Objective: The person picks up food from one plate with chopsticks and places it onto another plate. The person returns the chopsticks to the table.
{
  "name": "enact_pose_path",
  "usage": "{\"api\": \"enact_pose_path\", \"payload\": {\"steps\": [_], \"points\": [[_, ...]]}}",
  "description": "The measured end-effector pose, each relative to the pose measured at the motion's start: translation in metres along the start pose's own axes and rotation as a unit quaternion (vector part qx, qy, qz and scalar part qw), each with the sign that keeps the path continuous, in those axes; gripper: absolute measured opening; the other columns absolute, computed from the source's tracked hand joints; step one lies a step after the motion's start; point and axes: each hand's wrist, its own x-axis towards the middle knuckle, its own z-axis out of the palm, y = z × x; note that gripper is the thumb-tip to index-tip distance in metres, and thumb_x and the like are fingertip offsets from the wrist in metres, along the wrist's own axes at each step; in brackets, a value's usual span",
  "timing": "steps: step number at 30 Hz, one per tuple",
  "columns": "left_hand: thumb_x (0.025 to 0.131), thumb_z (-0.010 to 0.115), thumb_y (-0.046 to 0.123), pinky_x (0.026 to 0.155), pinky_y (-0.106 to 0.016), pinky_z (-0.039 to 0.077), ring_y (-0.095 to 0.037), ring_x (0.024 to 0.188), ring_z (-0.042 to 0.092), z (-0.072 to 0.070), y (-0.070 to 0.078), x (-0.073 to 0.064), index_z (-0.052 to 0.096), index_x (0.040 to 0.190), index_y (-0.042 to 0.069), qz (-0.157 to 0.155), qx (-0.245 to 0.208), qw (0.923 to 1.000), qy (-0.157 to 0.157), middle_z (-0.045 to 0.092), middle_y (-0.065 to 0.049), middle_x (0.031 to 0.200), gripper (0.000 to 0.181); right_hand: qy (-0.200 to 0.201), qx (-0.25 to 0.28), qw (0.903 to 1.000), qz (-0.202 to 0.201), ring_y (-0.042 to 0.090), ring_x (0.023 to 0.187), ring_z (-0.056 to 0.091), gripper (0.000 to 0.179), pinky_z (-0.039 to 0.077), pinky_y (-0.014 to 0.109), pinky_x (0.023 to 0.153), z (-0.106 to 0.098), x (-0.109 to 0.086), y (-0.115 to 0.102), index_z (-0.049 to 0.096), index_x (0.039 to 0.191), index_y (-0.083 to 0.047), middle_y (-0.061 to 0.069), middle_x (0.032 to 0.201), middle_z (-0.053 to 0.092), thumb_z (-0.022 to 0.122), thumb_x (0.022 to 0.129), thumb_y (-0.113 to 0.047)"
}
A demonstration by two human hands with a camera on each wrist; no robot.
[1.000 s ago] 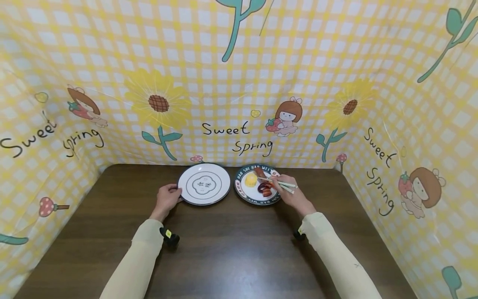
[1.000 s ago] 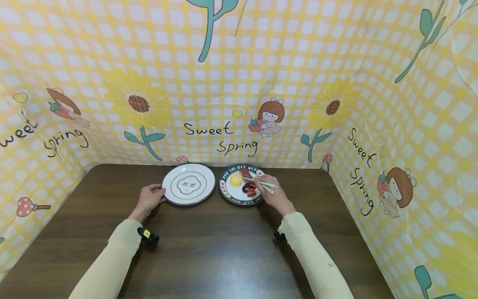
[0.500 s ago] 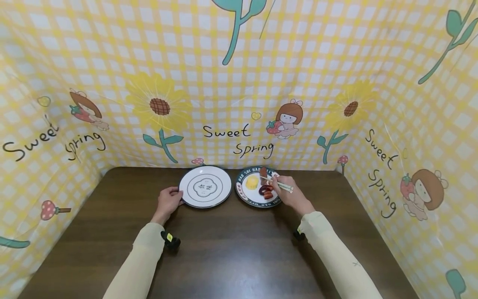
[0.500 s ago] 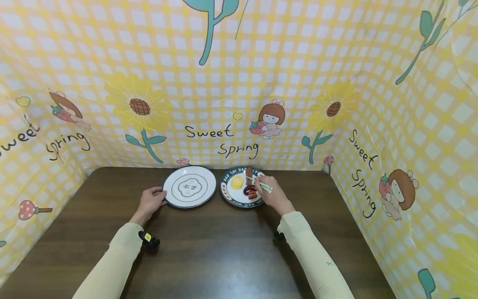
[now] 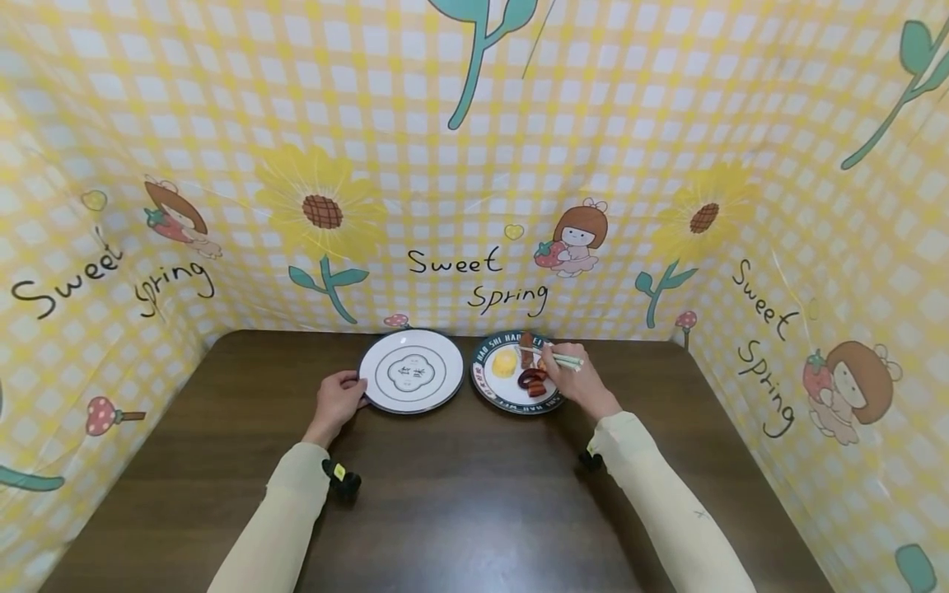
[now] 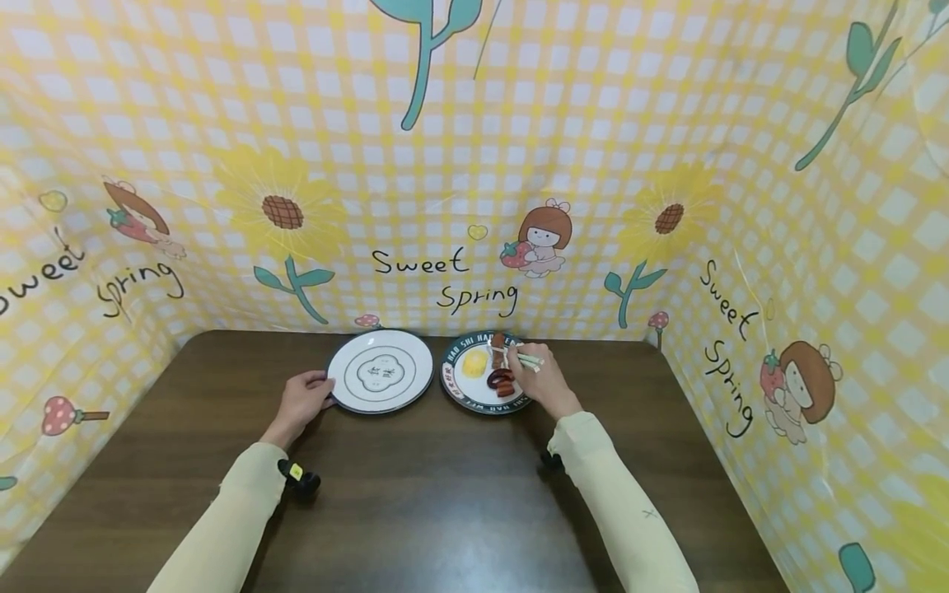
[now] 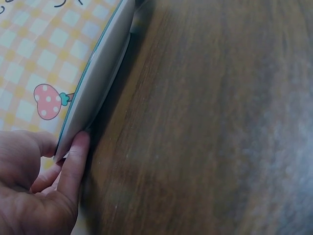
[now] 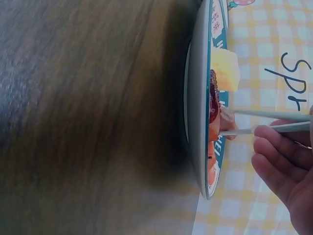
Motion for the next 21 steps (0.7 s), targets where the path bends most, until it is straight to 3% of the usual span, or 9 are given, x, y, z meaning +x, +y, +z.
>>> {"api": "enact_pose_path", "payload": {"steps": [7,13,21], "points": [[0.105,0.054,0.013,0.072,-0.016,0.059,-0.015,0.092,0.066,0.0030,-0.0001,0.0012,0.044,0.144,-0.014,0.001,-0.017,0.9998,0.011,0.057,-0.033,0.129,0.049,-0.022,-0.002,0.9998,-0.001,0.011,0.046,0.036,0.043,0.031,0.024,0.043,-0.0011,0.0020,0.0010,0.048,0.060,-0.016,-0.007,0.051,0.038,0.051,0.103,-0.012],[0.105,0.054,0.014,0.072,-0.016,0.059,-0.015,0.091,0.065,0.0029,0.0008,0.0003,0.044,0.144,-0.012,-0.001,-0.011,0.9999,0.011,0.058,-0.031,0.128,0.048,-0.011,0.014,0.9998,-0.012,0.008,0.043,0.035,0.047,0.029,0.022,0.039,-0.0031,0.0016,0.0001,0.048,0.055,-0.014,-0.009,0.048,0.039,0.056,0.101,-0.011],[0.106,0.053,0.016,0.074,-0.016,0.059,-0.015,0.094,0.065,0.0011,0.0001,-0.0002,0.043,0.146,-0.011,0.001,-0.002,1.0000,0.007,0.058,-0.031,0.130,0.049,-0.026,0.008,0.9996,-0.009,0.009,0.047,0.042,0.039,0.034,0.022,0.045,-0.0007,0.0053,-0.0009,0.067,0.063,-0.003,-0.007,0.051,0.051,0.066,0.100,-0.016]]}}
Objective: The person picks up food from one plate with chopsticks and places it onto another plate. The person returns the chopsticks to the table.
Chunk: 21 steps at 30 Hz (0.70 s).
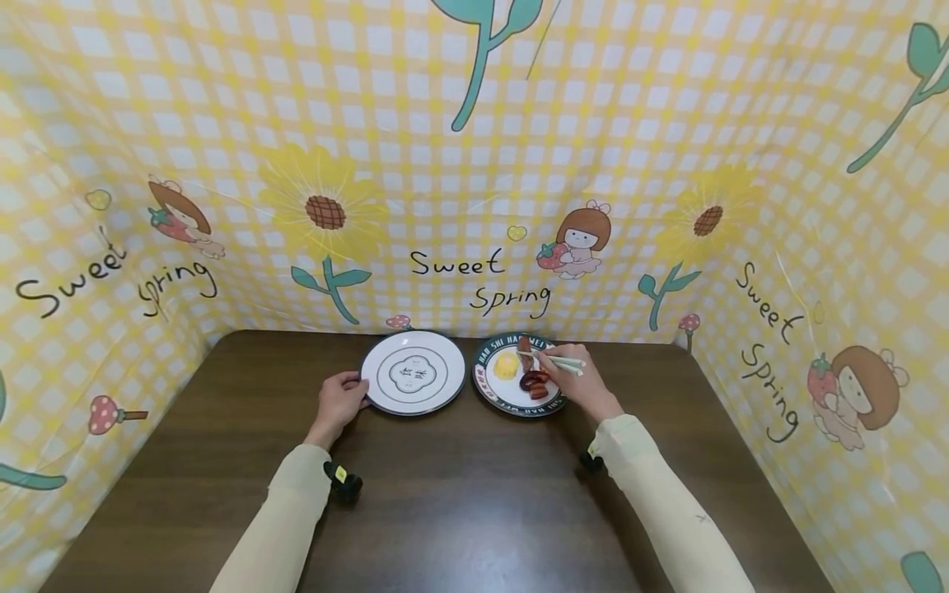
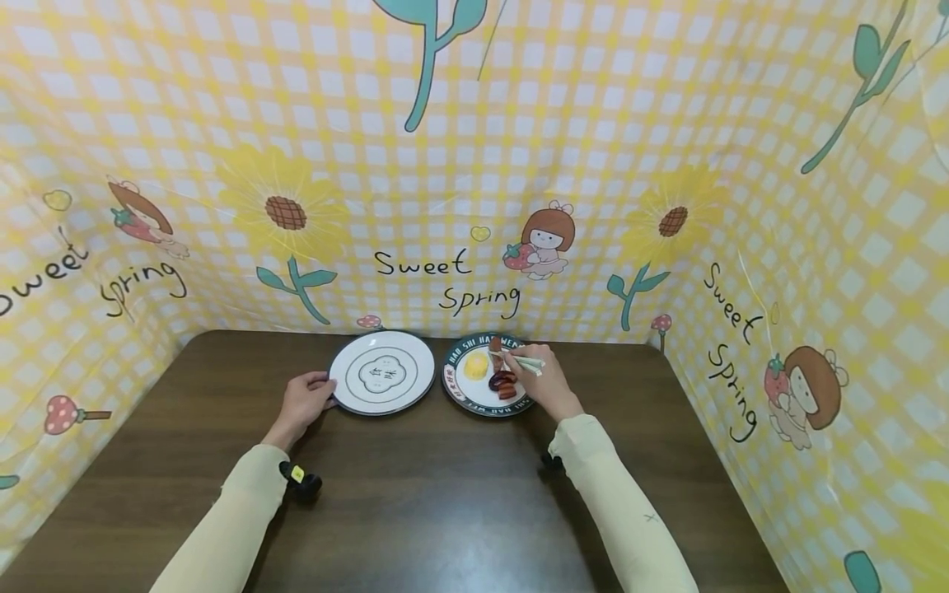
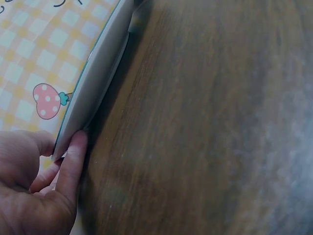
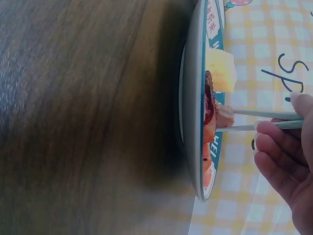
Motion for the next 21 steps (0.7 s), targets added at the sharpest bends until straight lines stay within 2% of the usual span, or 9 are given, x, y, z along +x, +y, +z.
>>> {"api": "enact_pose_path", "payload": {"steps": [3,7,10,14,18,21], "points": [[0.106,0.053,0.016,0.074,-0.015,0.059,-0.015,0.094,0.065,0.0001,-0.0008,-0.0003,0.043,0.147,-0.010,-0.001,0.001,1.0000,0.001,0.058,-0.031,0.130,0.050,-0.013,-0.032,0.9994,-0.004,0.009,0.047,0.041,0.043,0.034,0.022,0.045,0.0010,0.0001,0.0006,0.062,0.061,-0.009,-0.007,0.051,0.048,0.060,0.103,-0.016],[0.106,0.054,0.017,0.073,-0.015,0.059,-0.014,0.092,0.065,0.0005,-0.0011,-0.0007,0.043,0.146,-0.010,-0.001,-0.003,1.0000,0.001,0.058,-0.031,0.130,0.050,-0.045,-0.046,0.9979,-0.002,0.010,0.048,0.040,0.046,0.034,0.023,0.045,-0.0001,0.0001,-0.0008,0.052,0.059,-0.013,-0.006,0.052,0.044,0.052,0.105,-0.014],[0.105,0.055,0.016,0.072,-0.015,0.058,-0.013,0.091,0.065,0.0008,-0.0009,-0.0007,0.044,0.146,-0.011,0.000,-0.007,1.0000,0.003,0.058,-0.031,0.129,0.050,-0.071,-0.034,0.9969,0.001,0.012,0.049,0.042,0.044,0.036,0.024,0.046,-0.0017,0.0002,-0.0032,0.055,0.061,-0.008,-0.005,0.054,0.046,0.051,0.105,-0.011],[0.105,0.055,0.015,0.071,-0.014,0.058,-0.012,0.089,0.065,0.0010,-0.0009,-0.0004,0.045,0.145,-0.011,0.000,-0.008,1.0000,0.006,0.059,-0.030,0.128,0.049,-0.086,-0.037,0.9953,-0.023,0.015,0.052,0.044,0.041,0.041,0.028,0.048,-0.0022,-0.0009,-0.0069,0.055,0.063,-0.008,-0.003,0.055,0.047,0.053,0.104,-0.008],[0.105,0.054,0.015,0.071,-0.014,0.058,-0.012,0.090,0.065,0.0012,-0.0005,-0.0009,0.045,0.145,-0.010,-0.002,-0.006,1.0000,0.005,0.059,-0.030,0.128,0.048,-0.089,-0.081,0.9905,-0.067,0.019,0.058,0.050,0.041,0.049,0.036,0.059,0.0006,-0.0031,-0.0090,0.052,0.062,-0.013,-0.001,0.058,0.051,0.054,0.103,-0.008],[0.105,0.054,0.015,0.072,-0.014,0.058,-0.013,0.091,0.065,0.0015,0.0006,-0.0020,0.045,0.145,-0.010,-0.002,-0.005,1.0000,0.004,0.059,-0.030,0.129,0.048,-0.099,-0.124,0.9837,-0.086,0.022,0.069,0.057,0.034,0.054,0.041,0.071,0.0028,-0.0047,-0.0094,0.058,0.068,-0.011,0.002,0.068,0.061,0.054,0.102,-0.007]]}}
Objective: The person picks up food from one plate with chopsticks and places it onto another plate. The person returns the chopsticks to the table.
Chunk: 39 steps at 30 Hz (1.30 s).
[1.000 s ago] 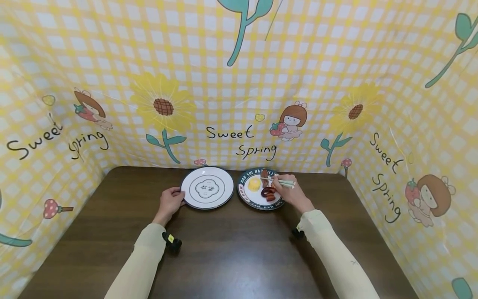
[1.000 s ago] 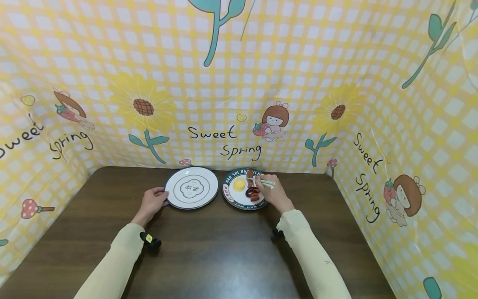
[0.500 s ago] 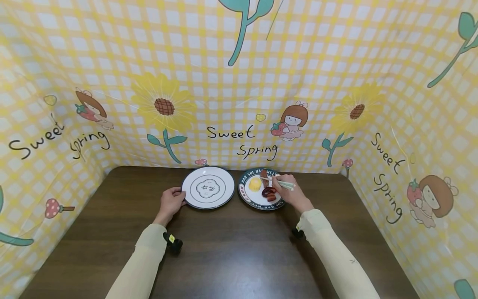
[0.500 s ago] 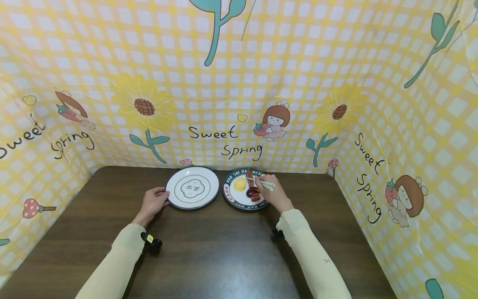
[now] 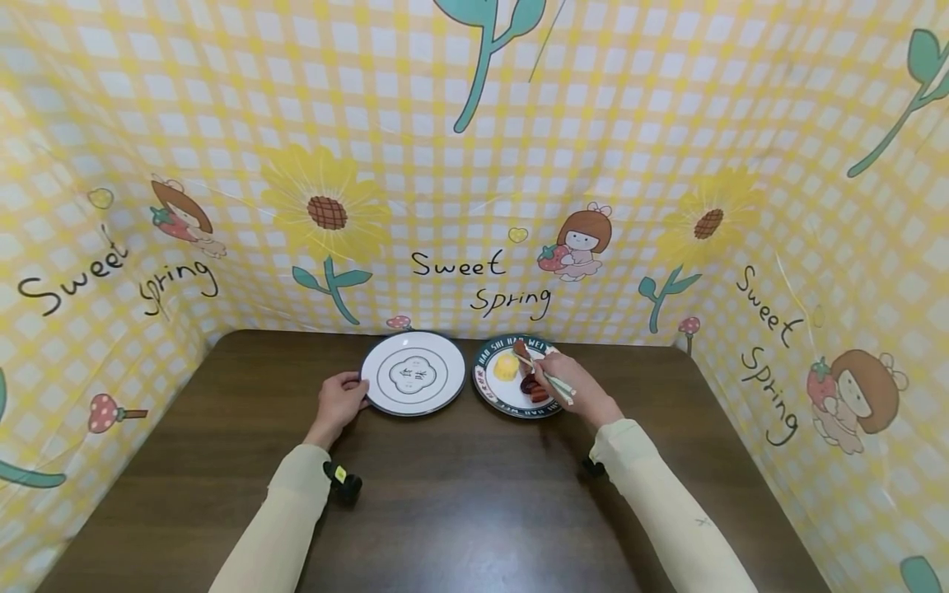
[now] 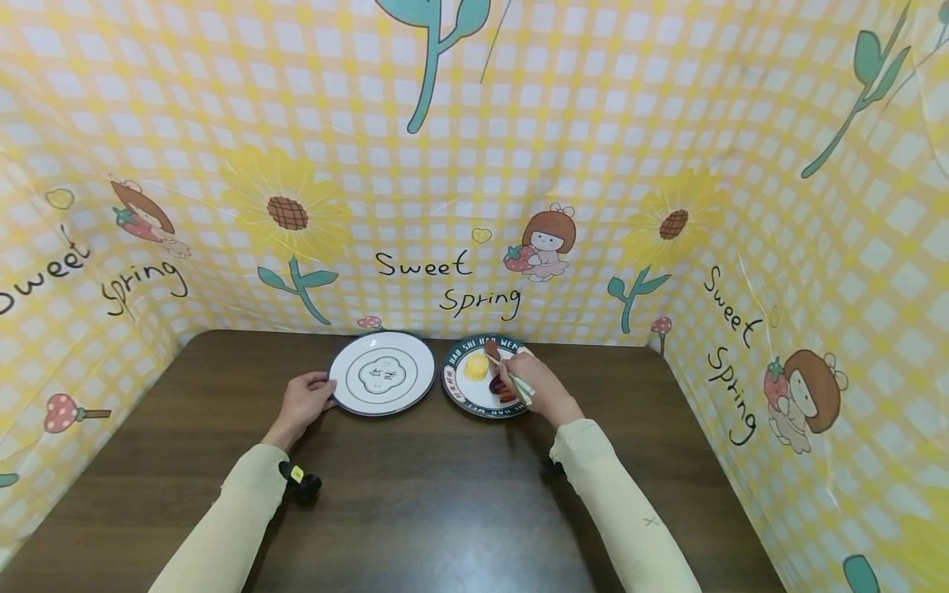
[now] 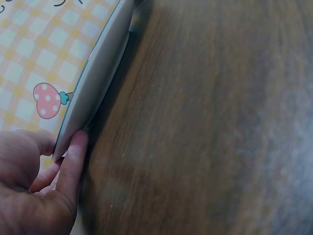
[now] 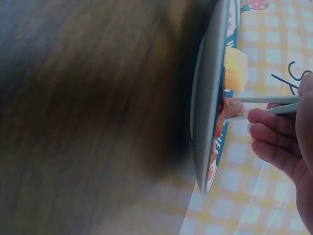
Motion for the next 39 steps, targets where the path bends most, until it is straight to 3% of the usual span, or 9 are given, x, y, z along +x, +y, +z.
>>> {"api": "enact_pose_path", "payload": {"steps": [3,8,12,17,21,30,39], "points": [[0.105,0.054,0.015,0.072,-0.015,0.059,-0.013,0.091,0.065,0.000,0.001,-0.001,0.045,0.145,-0.011,0.000,0.001,1.0000,0.001,0.059,-0.031,0.128,0.049,-0.018,-0.026,0.9995,0.000,0.024,0.079,0.061,0.025,0.056,0.042,0.079,0.000,-0.002,-0.001,0.068,0.081,-0.007,0.007,0.081,0.067,0.054,0.102,-0.009],[0.105,0.054,0.015,0.072,-0.014,0.058,-0.014,0.091,0.065,0.000,0.002,-0.001,0.045,0.145,-0.011,0.000,0.004,1.0000,0.003,0.059,-0.030,0.128,0.049,-0.019,-0.049,0.9986,-0.008,0.023,0.081,0.060,0.021,0.057,0.038,0.077,0.000,-0.004,-0.001,0.073,0.094,-0.004,0.009,0.087,0.068,0.055,0.101,-0.012],[0.105,0.054,0.016,0.073,-0.016,0.059,-0.017,0.094,0.066,-0.001,0.001,0.000,0.044,0.145,-0.011,-0.001,0.008,1.0000,0.000,0.058,-0.031,0.129,0.050,0.026,-0.060,0.9966,-0.050,0.025,0.081,0.063,0.016,0.058,0.039,0.076,0.000,-0.006,0.002,0.072,0.095,-0.001,0.010,0.086,0.069,0.059,0.097,-0.010],[0.105,0.054,0.017,0.076,-0.018,0.060,-0.021,0.100,0.066,-0.001,0.000,-0.001,0.044,0.146,-0.009,-0.007,0.013,0.9999,0.001,0.058,-0.030,0.130,0.050,0.088,-0.088,0.9856,-0.114,0.027,0.078,0.065,0.014,0.058,0.041,0.075,0.004,-0.006,0.009,0.073,0.094,0.001,0.010,0.082,0.071,0.062,0.093,-0.008],[0.106,0.053,0.017,0.077,-0.019,0.060,-0.022,0.102,0.066,-0.001,0.000,-0.002,0.044,0.147,-0.009,-0.008,0.016,0.9998,0.001,0.058,-0.030,0.130,0.050,0.111,-0.097,0.9797,-0.136,0.026,0.078,0.065,0.013,0.057,0.040,0.076,0.005,-0.006,0.011,0.073,0.092,0.000,0.009,0.081,0.071,0.062,0.092,-0.008],[0.105,0.054,0.015,0.074,-0.017,0.060,-0.020,0.096,0.066,0.000,0.000,-0.004,0.044,0.145,-0.011,-0.003,0.015,0.9999,0.003,0.059,-0.031,0.129,0.048,0.112,-0.105,0.9756,-0.156,0.024,0.078,0.065,0.011,0.056,0.039,0.078,-0.004,-0.006,0.004,0.075,0.093,-0.001,0.007,0.082,0.072,0.065,0.092,-0.007],[0.106,0.054,0.017,0.075,-0.017,0.060,-0.020,0.098,0.066,0.000,0.001,-0.001,0.043,0.146,-0.010,-0.004,0.015,0.9999,0.003,0.058,-0.031,0.130,0.050,0.084,-0.086,0.9809,-0.153,0.024,0.081,0.063,0.018,0.055,0.040,0.085,-0.015,-0.004,-0.005,0.075,0.099,0.000,0.007,0.086,0.072,0.059,0.097,-0.008]]}}
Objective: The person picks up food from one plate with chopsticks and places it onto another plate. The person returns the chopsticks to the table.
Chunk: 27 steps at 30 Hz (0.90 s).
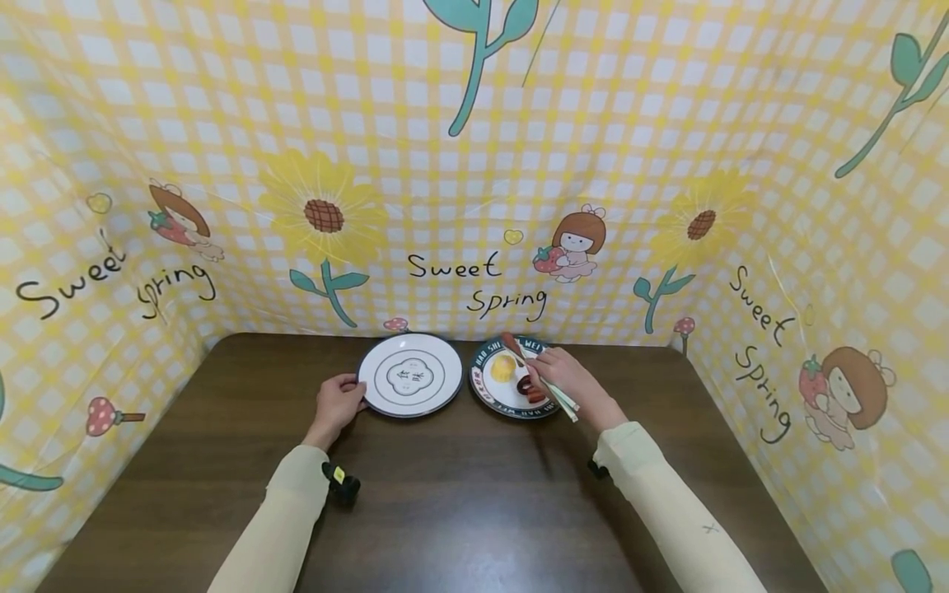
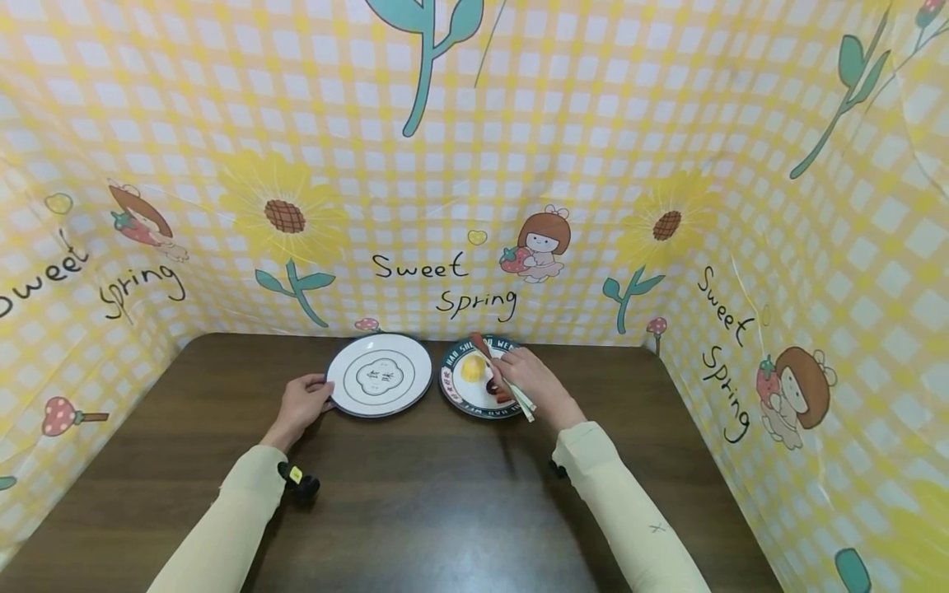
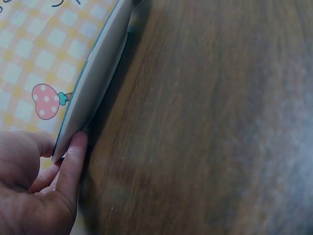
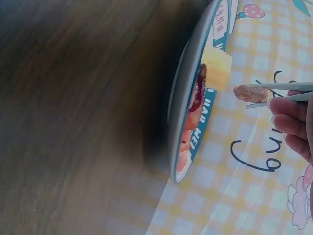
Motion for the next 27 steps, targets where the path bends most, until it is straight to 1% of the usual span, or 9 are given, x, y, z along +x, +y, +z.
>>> {"api": "enact_pose_path", "payload": {"steps": [6,10,14,16,21,27], "points": [[0.105,0.054,0.016,0.075,-0.017,0.060,-0.021,0.099,0.066,0.000,0.001,0.000,0.044,0.146,-0.010,0.001,-0.002,1.0000,0.004,0.058,-0.030,0.130,0.049,0.015,0.000,0.9997,-0.017,0.025,0.081,0.062,0.017,0.056,0.039,0.083,-0.003,0.005,-0.003,0.076,0.102,0.002,0.009,0.087,0.073,0.065,0.093,-0.007],[0.105,0.054,0.015,0.072,-0.015,0.059,-0.016,0.093,0.066,0.001,0.000,0.001,0.044,0.145,-0.011,0.002,-0.006,1.0000,0.005,0.058,-0.031,0.130,0.049,0.041,-0.010,0.9982,-0.042,0.024,0.079,0.063,0.016,0.057,0.038,0.078,-0.002,0.007,-0.004,0.076,0.100,0.003,0.010,0.085,0.073,0.070,0.088,-0.006],[0.104,0.054,0.015,0.069,-0.013,0.057,-0.011,0.086,0.065,0.002,-0.001,0.002,0.046,0.144,-0.011,0.005,-0.007,0.9999,0.010,0.059,-0.032,0.129,0.048,0.067,-0.019,0.9955,-0.065,0.025,0.076,0.063,0.013,0.056,0.038,0.074,0.000,0.009,-0.005,0.075,0.094,0.003,0.010,0.082,0.072,0.069,0.086,-0.004],[0.105,0.054,0.014,0.069,-0.014,0.057,-0.011,0.085,0.065,0.001,-0.001,0.002,0.045,0.144,-0.012,0.005,-0.007,0.9999,0.009,0.059,-0.032,0.129,0.048,0.072,-0.017,0.9948,-0.069,0.025,0.075,0.062,0.011,0.056,0.038,0.073,0.001,0.009,-0.005,0.074,0.092,0.003,0.009,0.081,0.071,0.067,0.086,-0.004],[0.106,0.053,0.016,0.070,-0.014,0.057,-0.015,0.091,0.065,0.001,-0.002,0.002,0.043,0.146,-0.010,-0.004,-0.002,1.0000,0.004,0.058,-0.030,0.130,0.050,0.073,-0.004,0.9951,-0.066,0.025,0.076,0.064,0.016,0.057,0.039,0.074,0.001,0.009,-0.008,0.075,0.096,0.004,0.010,0.083,0.072,0.066,0.087,-0.005],[0.106,0.053,0.018,0.071,-0.014,0.057,-0.013,0.091,0.064,0.001,-0.002,0.001,0.043,0.147,-0.010,-0.007,-0.017,0.9998,0.000,0.057,-0.029,0.131,0.050,0.075,0.000,0.9942,-0.076,0.026,0.078,0.065,0.020,0.057,0.038,0.073,0.002,0.010,-0.011,0.075,0.097,0.005,0.011,0.084,0.073,0.060,0.094,-0.009]]}}
